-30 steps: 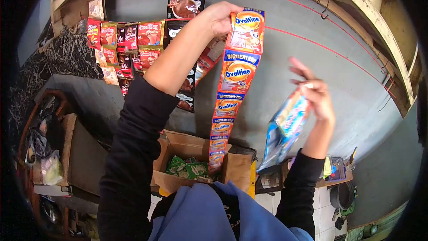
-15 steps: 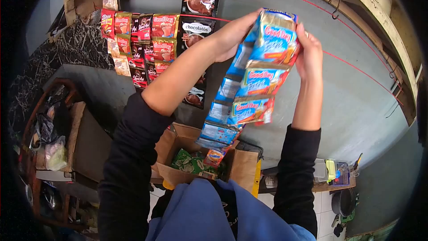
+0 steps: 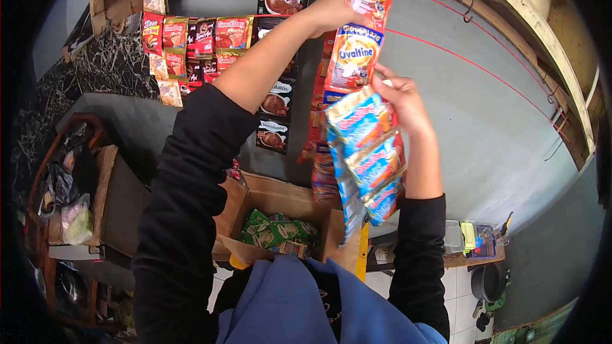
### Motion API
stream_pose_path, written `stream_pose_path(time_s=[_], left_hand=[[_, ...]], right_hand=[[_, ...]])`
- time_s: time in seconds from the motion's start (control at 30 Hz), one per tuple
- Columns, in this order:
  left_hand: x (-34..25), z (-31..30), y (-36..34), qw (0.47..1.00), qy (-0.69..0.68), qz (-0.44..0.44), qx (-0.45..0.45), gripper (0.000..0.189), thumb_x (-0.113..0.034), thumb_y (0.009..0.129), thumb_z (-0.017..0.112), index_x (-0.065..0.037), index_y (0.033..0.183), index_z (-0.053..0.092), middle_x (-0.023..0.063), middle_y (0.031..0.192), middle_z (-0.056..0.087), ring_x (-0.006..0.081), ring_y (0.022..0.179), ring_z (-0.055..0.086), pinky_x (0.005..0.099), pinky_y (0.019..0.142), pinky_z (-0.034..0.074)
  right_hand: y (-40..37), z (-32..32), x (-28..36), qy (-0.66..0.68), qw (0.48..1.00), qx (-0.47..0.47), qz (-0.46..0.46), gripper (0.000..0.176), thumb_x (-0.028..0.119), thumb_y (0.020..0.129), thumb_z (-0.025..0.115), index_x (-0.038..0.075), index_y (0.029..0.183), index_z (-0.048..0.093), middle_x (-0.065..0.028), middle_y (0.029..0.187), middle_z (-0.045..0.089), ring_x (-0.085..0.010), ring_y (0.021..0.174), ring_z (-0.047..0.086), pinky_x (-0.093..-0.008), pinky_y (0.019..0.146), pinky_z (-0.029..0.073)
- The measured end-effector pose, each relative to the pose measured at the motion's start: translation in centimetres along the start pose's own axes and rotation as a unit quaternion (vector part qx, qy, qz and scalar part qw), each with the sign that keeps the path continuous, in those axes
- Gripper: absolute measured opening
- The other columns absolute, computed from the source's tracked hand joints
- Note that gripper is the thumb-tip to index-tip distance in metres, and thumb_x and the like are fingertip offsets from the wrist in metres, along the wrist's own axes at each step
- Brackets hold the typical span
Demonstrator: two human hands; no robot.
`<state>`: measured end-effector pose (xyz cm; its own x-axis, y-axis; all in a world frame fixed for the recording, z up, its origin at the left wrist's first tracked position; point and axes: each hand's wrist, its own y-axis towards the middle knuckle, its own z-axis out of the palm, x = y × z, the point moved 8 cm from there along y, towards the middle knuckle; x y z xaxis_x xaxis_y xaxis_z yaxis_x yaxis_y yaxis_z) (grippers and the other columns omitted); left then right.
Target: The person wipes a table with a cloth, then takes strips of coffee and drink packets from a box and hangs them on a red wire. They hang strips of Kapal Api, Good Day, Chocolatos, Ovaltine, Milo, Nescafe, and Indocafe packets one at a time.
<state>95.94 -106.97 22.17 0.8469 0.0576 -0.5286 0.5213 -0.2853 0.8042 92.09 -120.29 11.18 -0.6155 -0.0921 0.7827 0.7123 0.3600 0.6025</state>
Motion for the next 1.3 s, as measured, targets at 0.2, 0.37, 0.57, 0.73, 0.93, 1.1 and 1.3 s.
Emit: stream_pose_path(time_s=[0.2, 0.37, 0.57, 0.73, 0.93, 1.1, 1.3], left_hand=[[1.1, 0.7, -2.0, 0.983, 0.085, -0.109, 0.121, 0.085, -0.013, 0.065, 0.071, -0.008, 0.13, 0.017, 0.0108, 0.105, 0.054, 0.0178, 0.093, 0.054, 0.0369, 0.074, 0.048], [1.2, -3.2, -0.4, 0.966, 0.226, -0.085, -0.089, 0.073, -0.014, 0.053, 0.08, -0.001, 0.109, 0.036, 0.0139, 0.079, 0.055, 0.0191, 0.063, 0.058, 0.0284, 0.055, 0.052], [0.1, -4.2, 0.5, 0.963, 0.261, 0.049, -0.042, 0.04, -0.019, 0.071, 0.067, 0.0, 0.099, 0.046, 0.0113, 0.085, 0.055, 0.0198, 0.076, 0.055, 0.0294, 0.064, 0.046], [2.6, -4.9, 0.1, 0.958, 0.261, -0.109, 0.04, 0.075, -0.014, 0.054, 0.08, -0.004, 0.113, 0.035, 0.0111, 0.083, 0.048, 0.0185, 0.073, 0.056, 0.0268, 0.056, 0.053], [2.0, -5.3, -2.0, 0.905, 0.402, -0.14, -0.011, 0.066, -0.018, 0.05, 0.081, -0.002, 0.102, 0.042, 0.0138, 0.071, 0.059, 0.0229, 0.071, 0.06, 0.0317, 0.054, 0.048], [0.7, -2.7, -11.2, 0.868, 0.436, 0.071, -0.227, 0.038, -0.022, 0.068, 0.067, -0.001, 0.093, 0.046, 0.0112, 0.069, 0.058, 0.0236, 0.065, 0.059, 0.034, 0.06, 0.046], [18.9, 3.7, -23.5, 0.909, 0.24, -0.324, 0.106, 0.027, -0.033, 0.079, 0.053, -0.007, 0.086, 0.053, 0.0158, 0.078, 0.059, 0.031, 0.077, 0.057, 0.0385, 0.069, 0.043]], right_hand=[[0.0, 0.2, -1.5, -0.059, 0.995, -0.074, -0.017, 0.021, 0.013, 0.081, 0.056, -0.006, 0.077, 0.063, -0.0112, 0.114, 0.049, -0.0137, 0.086, 0.053, -0.0253, 0.074, 0.042], [0.4, -1.2, -0.5, -0.041, 0.993, -0.087, -0.062, 0.024, 0.015, 0.082, 0.054, -0.007, 0.078, 0.063, -0.013, 0.119, 0.047, -0.0141, 0.091, 0.053, -0.0256, 0.074, 0.043], [0.1, -0.7, -1.9, 0.08, 0.993, -0.08, -0.032, 0.027, 0.017, 0.084, 0.051, -0.008, 0.084, 0.061, -0.0134, 0.123, 0.043, -0.0192, 0.095, 0.054, -0.0279, 0.076, 0.046], [-0.4, 0.3, -3.9, 0.066, 0.996, -0.049, -0.031, 0.026, 0.017, 0.084, 0.052, -0.007, 0.082, 0.062, -0.0136, 0.122, 0.044, -0.0189, 0.095, 0.054, -0.0277, 0.076, 0.045], [-1.3, 1.2, -7.3, 0.049, 0.999, -0.021, 0.002, 0.027, 0.017, 0.084, 0.051, -0.007, 0.079, 0.062, -0.0148, 0.124, 0.042, -0.0229, 0.109, 0.046, -0.0312, 0.083, 0.042], [-2.6, 2.1, -10.9, -0.023, 0.997, -0.055, 0.056, 0.024, 0.018, 0.082, 0.055, -0.005, 0.077, 0.063, -0.0198, 0.12, 0.045, -0.0198, 0.102, 0.05, -0.0276, 0.08, 0.04], [-6.0, 0.7, -14.9, 0.098, 0.987, -0.048, 0.12, 0.033, 0.019, 0.085, 0.05, -0.01, 0.1, 0.054, -0.0158, 0.092, 0.06, -0.0158, 0.08, 0.058, -0.026, 0.07, 0.046]])
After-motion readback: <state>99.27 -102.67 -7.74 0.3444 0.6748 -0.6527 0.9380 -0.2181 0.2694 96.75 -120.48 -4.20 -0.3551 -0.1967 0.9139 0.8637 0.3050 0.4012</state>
